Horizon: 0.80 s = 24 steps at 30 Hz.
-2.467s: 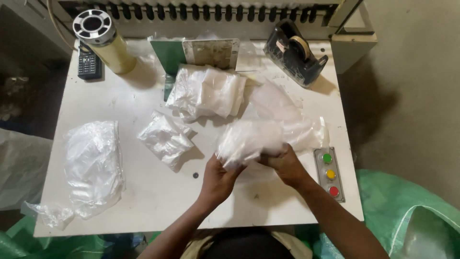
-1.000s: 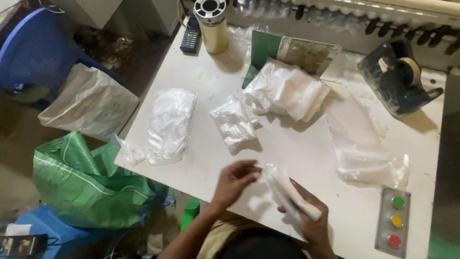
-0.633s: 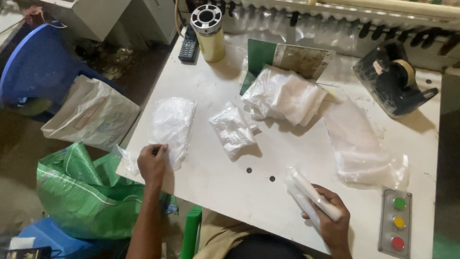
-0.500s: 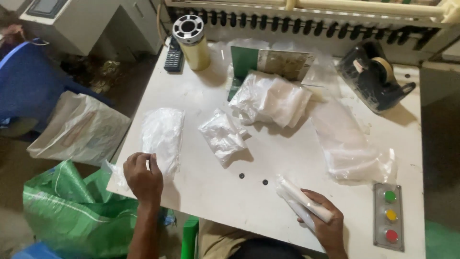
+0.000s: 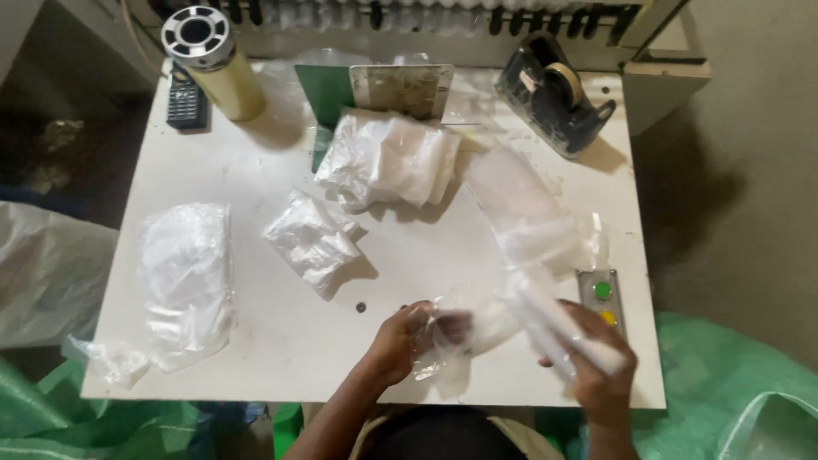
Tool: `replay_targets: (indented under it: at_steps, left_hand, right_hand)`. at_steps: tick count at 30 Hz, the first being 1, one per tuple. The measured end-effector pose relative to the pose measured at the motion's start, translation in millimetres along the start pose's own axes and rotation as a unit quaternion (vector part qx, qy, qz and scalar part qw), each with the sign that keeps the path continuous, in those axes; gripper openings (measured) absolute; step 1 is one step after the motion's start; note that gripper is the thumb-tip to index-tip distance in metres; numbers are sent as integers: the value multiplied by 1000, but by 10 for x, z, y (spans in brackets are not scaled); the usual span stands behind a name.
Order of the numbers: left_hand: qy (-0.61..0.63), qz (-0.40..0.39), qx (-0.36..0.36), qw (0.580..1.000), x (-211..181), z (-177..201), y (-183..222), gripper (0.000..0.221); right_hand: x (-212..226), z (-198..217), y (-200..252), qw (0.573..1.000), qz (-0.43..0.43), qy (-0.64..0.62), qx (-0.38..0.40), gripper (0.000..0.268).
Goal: Folding and stacking plastic bags on a production table in a packaging factory.
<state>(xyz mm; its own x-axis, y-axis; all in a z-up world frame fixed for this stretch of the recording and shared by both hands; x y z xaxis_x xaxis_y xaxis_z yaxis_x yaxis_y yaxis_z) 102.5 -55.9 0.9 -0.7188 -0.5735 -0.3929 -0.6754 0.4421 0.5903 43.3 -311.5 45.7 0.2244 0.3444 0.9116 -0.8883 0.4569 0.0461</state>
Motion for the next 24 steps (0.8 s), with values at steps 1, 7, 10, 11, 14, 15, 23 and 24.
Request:
replay_targets:
  at_steps: [1, 7, 10, 11, 14, 15, 23, 24]
  left_hand:
    - [-3, 6, 5, 1000, 26, -19, -10, 40]
    - [49, -59, -79, 994, 126, 360, -12, 43]
    - [-85, -95, -148, 981, -45, 440, 58, 24]
    - [-130, -104, -155, 974, -100, 443, 70, 14]
    - [-182, -124, -162, 962, -169, 479, 66, 12]
    - [-193, -133, -158, 959, -195, 483, 46, 11]
    - [-129, -224, -91, 962, 230, 514, -123, 29]
    - [-176, -248, -94, 948, 223, 492, -71, 24]
  right_hand:
    - [-90, -26, 33, 1000, -2, 2, -8, 43]
    - [-156, -547, 257, 890, 262, 313, 204, 70]
    - [-163, -566, 170, 901, 213, 286, 247, 70]
    - [-149, -563, 149, 907, 219, 254, 254, 65]
    - [-66, -533, 52, 955, 65, 158, 244, 57]
    - [-126, -494, 42, 968, -99, 88, 214, 54]
    - [345, -814, 302, 905, -34, -226, 358, 62]
    - [516, -828, 368, 883, 124, -211, 401, 89]
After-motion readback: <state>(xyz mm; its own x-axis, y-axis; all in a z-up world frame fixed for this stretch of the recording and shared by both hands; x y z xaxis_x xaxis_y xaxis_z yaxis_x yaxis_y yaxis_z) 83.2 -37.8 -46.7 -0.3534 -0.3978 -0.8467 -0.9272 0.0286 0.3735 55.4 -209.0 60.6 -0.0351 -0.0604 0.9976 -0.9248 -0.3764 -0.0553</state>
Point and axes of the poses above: each hand's wrist, its own y-axis away from the middle knuckle, its own z-axis out of the back of the hand, x = y × z, the point moved 6 cm from there along -y, towards the middle knuckle, and after that the axes turned 14 degrees about y, right-handed, at the moved point
